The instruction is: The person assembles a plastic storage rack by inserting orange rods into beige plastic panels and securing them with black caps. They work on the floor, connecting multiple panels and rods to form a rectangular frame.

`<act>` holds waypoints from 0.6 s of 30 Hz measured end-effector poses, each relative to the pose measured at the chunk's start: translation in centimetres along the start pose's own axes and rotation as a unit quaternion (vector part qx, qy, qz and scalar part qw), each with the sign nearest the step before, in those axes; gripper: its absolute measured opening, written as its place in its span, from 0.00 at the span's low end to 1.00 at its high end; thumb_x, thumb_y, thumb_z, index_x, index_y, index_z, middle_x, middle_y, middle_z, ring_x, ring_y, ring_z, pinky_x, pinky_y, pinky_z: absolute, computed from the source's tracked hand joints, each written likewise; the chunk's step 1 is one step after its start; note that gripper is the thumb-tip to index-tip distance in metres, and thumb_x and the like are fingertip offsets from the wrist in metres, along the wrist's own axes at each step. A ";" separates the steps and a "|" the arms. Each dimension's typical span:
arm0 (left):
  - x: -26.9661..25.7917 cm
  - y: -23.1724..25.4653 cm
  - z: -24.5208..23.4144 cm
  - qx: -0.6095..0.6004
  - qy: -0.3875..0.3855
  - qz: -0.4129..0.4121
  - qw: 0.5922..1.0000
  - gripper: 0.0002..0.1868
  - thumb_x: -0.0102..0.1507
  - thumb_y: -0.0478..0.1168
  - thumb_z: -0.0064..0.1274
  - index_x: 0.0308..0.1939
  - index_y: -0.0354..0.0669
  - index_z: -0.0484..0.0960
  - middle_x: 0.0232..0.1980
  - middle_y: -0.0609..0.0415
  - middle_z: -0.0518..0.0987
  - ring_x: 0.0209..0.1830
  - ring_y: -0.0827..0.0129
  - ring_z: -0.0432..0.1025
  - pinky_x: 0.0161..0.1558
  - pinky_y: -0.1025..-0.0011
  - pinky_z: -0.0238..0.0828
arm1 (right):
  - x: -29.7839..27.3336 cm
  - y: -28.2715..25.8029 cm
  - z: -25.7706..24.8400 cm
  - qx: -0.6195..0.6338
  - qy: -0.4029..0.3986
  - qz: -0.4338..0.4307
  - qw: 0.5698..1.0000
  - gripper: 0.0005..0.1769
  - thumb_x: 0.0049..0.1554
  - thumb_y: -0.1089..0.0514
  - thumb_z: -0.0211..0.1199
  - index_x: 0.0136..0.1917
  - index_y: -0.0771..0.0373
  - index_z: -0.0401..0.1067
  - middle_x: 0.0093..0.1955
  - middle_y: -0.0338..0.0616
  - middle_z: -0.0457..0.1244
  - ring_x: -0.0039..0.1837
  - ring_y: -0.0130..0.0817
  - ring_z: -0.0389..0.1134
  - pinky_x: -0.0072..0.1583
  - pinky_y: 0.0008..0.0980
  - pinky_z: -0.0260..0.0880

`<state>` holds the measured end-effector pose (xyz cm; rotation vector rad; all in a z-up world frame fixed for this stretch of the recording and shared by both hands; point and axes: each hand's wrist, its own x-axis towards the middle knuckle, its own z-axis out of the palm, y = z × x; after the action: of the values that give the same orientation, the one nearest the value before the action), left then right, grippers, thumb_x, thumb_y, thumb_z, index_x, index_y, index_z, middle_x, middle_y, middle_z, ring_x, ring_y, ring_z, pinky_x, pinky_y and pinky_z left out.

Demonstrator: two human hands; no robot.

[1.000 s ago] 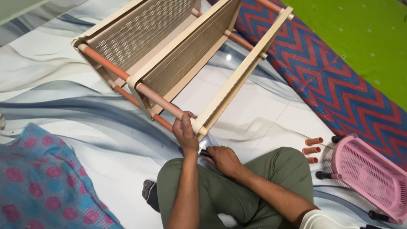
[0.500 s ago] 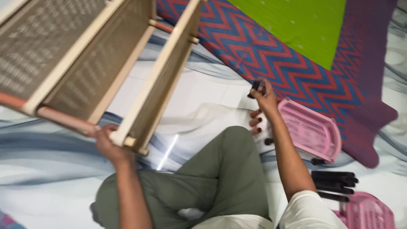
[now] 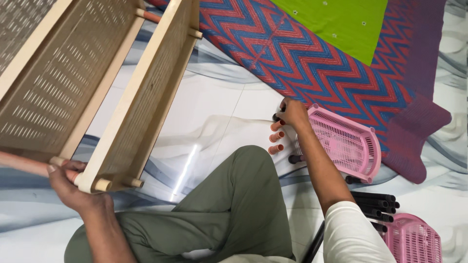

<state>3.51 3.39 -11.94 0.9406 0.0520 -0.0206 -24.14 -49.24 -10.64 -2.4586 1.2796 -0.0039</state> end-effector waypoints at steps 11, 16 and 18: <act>1.9 -3.0 -2.6 -0.046 -0.013 -0.027 0.999 0.15 0.77 0.51 0.42 0.45 0.45 0.72 0.38 0.55 0.74 0.39 0.68 0.71 0.46 0.68 0.71 | -2.8 -4.4 -3.3 0.011 0.126 -0.088 0.988 0.27 0.53 0.44 0.74 0.58 0.64 0.77 0.53 0.52 0.72 0.54 0.47 0.73 0.55 0.45 0.71; 1.4 -4.1 -1.8 -0.013 -0.026 -0.069 0.997 0.18 0.75 0.52 0.42 0.39 0.44 0.75 0.34 0.56 0.74 0.35 0.70 0.70 0.41 0.70 0.68 | -9.9 -15.2 -3.1 0.174 0.036 -0.220 0.959 0.23 0.54 0.49 0.71 0.58 0.63 0.76 0.55 0.48 0.71 0.55 0.42 0.74 0.56 0.40 0.72; 0.9 -3.7 -0.8 -0.007 -0.066 -0.090 0.994 0.17 0.72 0.49 0.43 0.37 0.41 0.76 0.34 0.55 0.75 0.36 0.69 0.70 0.43 0.71 0.68 | -13.8 -20.6 -1.8 0.247 0.023 -0.348 0.904 0.23 0.53 0.52 0.73 0.59 0.62 0.75 0.58 0.46 0.70 0.61 0.41 0.73 0.62 0.38 0.71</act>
<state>4.22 1.86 -15.44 0.9170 0.0154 -0.2494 -16.27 -28.12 -0.05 -2.3106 0.2850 -0.5052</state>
